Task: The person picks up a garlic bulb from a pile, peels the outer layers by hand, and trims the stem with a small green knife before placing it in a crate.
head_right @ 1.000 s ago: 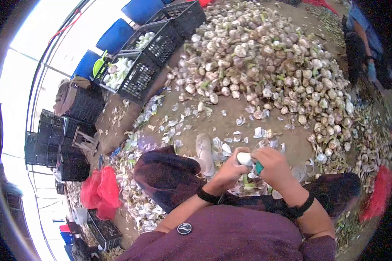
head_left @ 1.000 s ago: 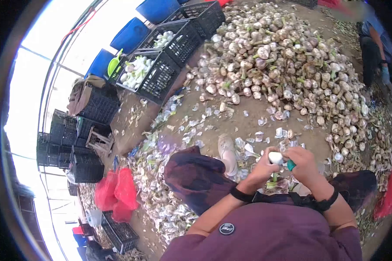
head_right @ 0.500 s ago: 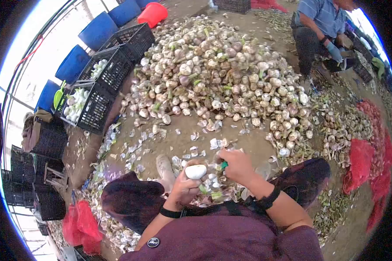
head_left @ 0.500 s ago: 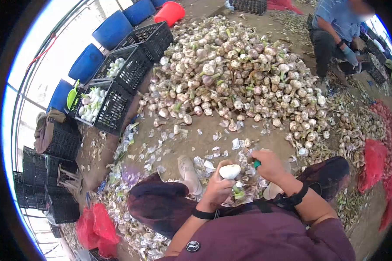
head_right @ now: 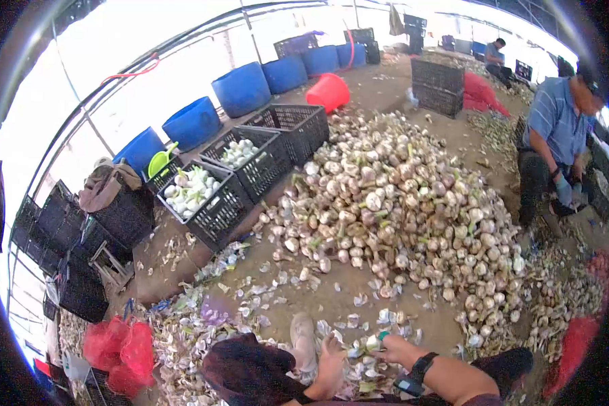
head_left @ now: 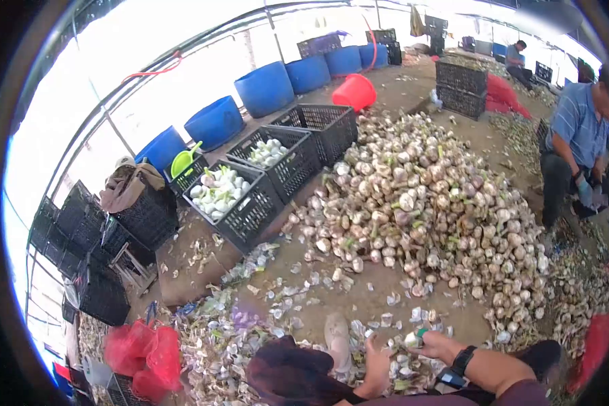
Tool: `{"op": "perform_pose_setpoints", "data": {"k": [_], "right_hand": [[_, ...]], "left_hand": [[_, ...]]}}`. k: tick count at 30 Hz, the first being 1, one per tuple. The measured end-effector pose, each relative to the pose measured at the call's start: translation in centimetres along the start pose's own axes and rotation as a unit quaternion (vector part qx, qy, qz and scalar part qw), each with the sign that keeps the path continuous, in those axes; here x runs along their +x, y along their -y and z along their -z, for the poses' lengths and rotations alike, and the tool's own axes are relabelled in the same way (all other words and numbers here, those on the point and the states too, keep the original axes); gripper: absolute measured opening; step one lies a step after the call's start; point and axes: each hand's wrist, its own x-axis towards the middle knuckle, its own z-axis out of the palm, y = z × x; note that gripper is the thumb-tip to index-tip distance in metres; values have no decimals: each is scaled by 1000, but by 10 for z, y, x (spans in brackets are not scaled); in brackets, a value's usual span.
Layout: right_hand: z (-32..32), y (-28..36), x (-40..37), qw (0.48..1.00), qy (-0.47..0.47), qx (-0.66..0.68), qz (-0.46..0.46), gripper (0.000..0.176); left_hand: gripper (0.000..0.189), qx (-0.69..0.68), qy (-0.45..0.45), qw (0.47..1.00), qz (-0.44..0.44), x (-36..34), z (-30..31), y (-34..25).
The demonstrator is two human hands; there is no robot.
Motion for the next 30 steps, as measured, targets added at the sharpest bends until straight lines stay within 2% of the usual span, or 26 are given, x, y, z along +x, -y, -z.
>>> {"op": "perform_pose_setpoints", "data": {"k": [1, 2, 3, 4, 5, 6, 7, 8, 9, 11, 12, 13, 14, 15, 16, 17, 18, 20, 21, 22, 23, 24, 25, 27, 28, 30], "right_hand": [[15, 8, 52, 982, 114, -138, 65, 31], [-19, 39, 23, 835, 195, -473, 203, 32], [-57, 73, -10, 579, 179, -695, 387, 32], [-93, 99, -29, 525, 166, -699, 456, 32], [-140, 128, -59, 546, 163, -656, 495, 31], [-186, 156, -88, 584, 170, -597, 524, 31], [-231, 181, -113, 646, 185, -517, 530, 32], [-268, 179, -47, 569, 230, -322, 721, 24], [-304, 179, 16, 411, 220, -152, 872, 17], [-312, 153, -37, 720, 78, -138, 676, 18], [-290, 132, -32, 727, 173, -130, 651, 15], [-265, 111, -26, 717, 103, -299, 621, 13], [-231, 91, -9, 736, 175, -314, 574, 19], [-195, 64, 19, 708, 128, -381, 581, 20], [-144, 34, 54, 700, 164, -331, 612, 19], [-99, 7, 83, 783, 40, -394, 480, 22], [-46, 0, 95, 765, 18, -505, 398, 26], [55, -34, 124, 810, -126, -408, 403, 24], [111, -43, 146, 779, -153, -433, 426, 27], [135, -24, 114, 793, -252, -459, 310, 27], [181, -23, 127, 845, -300, -357, 262, 20], [191, -3, 91, 831, -388, -274, 290, 20], [265, -20, 158, 698, -406, -558, 190, 18], [278, 28, 90, 653, -441, -568, 238, 18], [294, 25, 105, 630, -454, -577, 252, 18], [318, 13, 134, 585, -482, -593, 270, 18]], "left_hand": [[59, 35, -26, 996, -72, 15, 12, 23], [58, 28, -36, 996, -73, 20, 13, 21], [57, 25, -43, 996, -68, 22, 14, 21], [56, 28, -43, 997, -55, 20, 13, 25], [55, 53, -44, 998, -9, 4, -4, -7], [55, -27, -40, 998, -44, 22, 11, 27], [53, 25, -35, 996, -82, 28, 17, 33], [53, 97, -48, 990, -87, 20, 7, 18], [53, 170, -63, 979, -90, 11, -4, 5], [53, 103, -31, 990, -89, 5, -17, -3], [53, 119, -7, 991, -59, 10, -9, 7], [47, 336, -104, 920, -175, 16, 4, 17], [42, 378, -61, 889, -252, 24, 18, 27], [36, 305, -49, 926, -219, 20, 16, 23], [36, 210, -45, 958, -189, 20, 12, 25], [36, 112, -46, 980, -161, 19, 9, 26], [38, 112, -42, 982, -146, 18, 6, 29], [43, 114, -26, 986, -122, 19, -3, 34], [43, 131, -41, 986, -94, 20, -13, 34], [43, 140, -30, 987, -72, 24, -13, 40], [43, 149, -20, 987, -52, 30, -10, 47], [43, 158, -11, 987, -33, 35, -10, 52], [43, 210, 4, 977, -48, 37, -18, 55], [43, 153, -18, 988, 3, 32, -48, 58], [42, 126, -28, 991, 27, 31, -57, 59], [42, 245, 30, 969, 22, 48, -35, 70]]}}
